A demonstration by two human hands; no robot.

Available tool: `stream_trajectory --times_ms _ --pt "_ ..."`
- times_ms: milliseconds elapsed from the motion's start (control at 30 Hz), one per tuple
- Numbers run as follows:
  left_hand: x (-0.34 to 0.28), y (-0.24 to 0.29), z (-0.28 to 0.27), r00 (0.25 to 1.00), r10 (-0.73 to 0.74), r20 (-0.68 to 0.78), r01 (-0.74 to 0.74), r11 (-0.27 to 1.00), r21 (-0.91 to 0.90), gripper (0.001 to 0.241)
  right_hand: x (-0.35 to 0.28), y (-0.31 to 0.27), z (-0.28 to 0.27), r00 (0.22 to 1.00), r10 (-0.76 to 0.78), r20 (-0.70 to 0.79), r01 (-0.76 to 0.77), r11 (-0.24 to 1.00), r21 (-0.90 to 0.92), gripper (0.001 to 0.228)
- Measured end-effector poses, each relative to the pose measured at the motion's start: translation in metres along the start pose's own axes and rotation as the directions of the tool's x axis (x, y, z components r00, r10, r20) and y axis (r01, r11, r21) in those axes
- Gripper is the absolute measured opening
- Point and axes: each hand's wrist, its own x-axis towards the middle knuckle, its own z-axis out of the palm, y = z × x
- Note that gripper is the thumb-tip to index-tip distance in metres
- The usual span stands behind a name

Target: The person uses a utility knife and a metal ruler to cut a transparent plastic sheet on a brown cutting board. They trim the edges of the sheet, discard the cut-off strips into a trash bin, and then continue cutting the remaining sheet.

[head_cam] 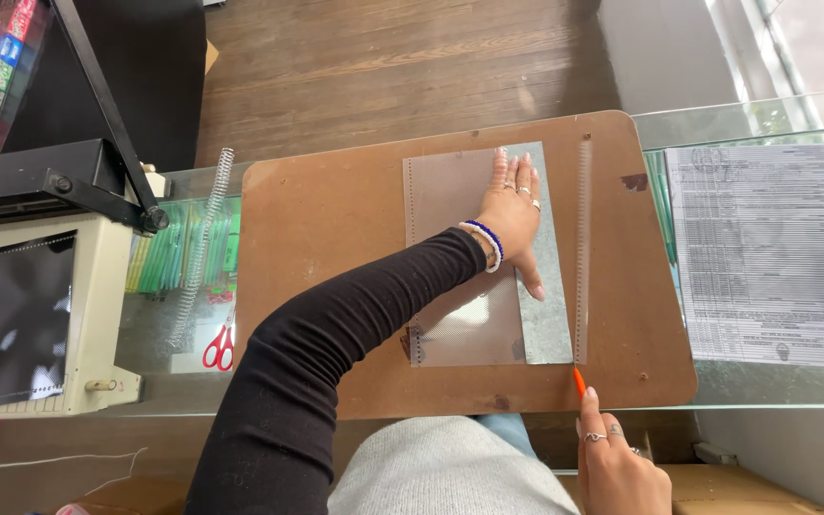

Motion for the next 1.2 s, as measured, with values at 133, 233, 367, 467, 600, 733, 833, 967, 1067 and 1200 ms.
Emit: stream_trajectory --times_ms 133,233,367,467,600,733,833,967,1067,1200 --pt "0.002 -0.002 0.004 1.0 0.006 -0.027 -0.007 0.999 -0.04 0.238 0.003 0.003 -0.006 0.999 -0.006 0.035 0.007 1.0 -0.023 0.068" --pt "0.007 -0.004 0.005 0.999 0.013 -0.039 -0.016 0.998 -0.058 0.237 0.012 0.008 -0.015 0.994 0.025 0.104 -0.026 1.0 0.013 0.068" --pt "0.002 -0.011 0.011 0.998 0.02 -0.063 -0.032 0.982 -0.184 0.235 0.018 0.019 -0.029 0.98 0.05 0.194 -0.08 0.986 0.148 0.071" --pt "-0.001 -0.015 0.026 0.986 0.035 -0.164 -0.078 0.962 -0.261 0.233 0.009 0.027 -0.024 0.975 0.058 0.212 -0.077 0.994 0.081 0.07" --pt "-0.01 -0.02 0.027 0.981 0.042 -0.191 -0.098 0.951 -0.295 0.233 0.026 0.032 -0.074 0.93 0.085 0.358 -0.187 0.947 0.26 0.071" --pt "-0.055 -0.046 0.003 0.971 0.047 -0.236 -0.158 0.866 -0.475 0.205 0.049 0.031 -0.08 0.973 0.147 0.177 -0.221 0.814 0.537 0.047" --pt "-0.058 -0.085 0.024 0.958 -0.002 -0.287 -0.143 0.863 -0.484 0.19 0.09 0.008 -0.103 0.972 -0.001 0.234 -0.145 0.782 0.607 0.045" --pt "-0.089 -0.141 0.044 0.984 -0.046 -0.171 -0.047 0.865 -0.5 0.191 0.106 0.006 -0.106 0.859 0.003 0.512 -0.203 0.92 0.336 0.067" --pt "-0.103 -0.153 0.084 0.993 -0.062 -0.101 0.01 0.894 -0.448 0.184 0.09 0.039 -0.077 0.863 0.058 0.503 -0.181 0.963 0.198 0.067" --pt "-0.114 -0.153 0.11 0.989 -0.103 -0.107 0.047 0.902 -0.429 0.182 0.07 0.057 -0.048 0.938 0.068 0.341 -0.135 0.975 0.175 0.061"
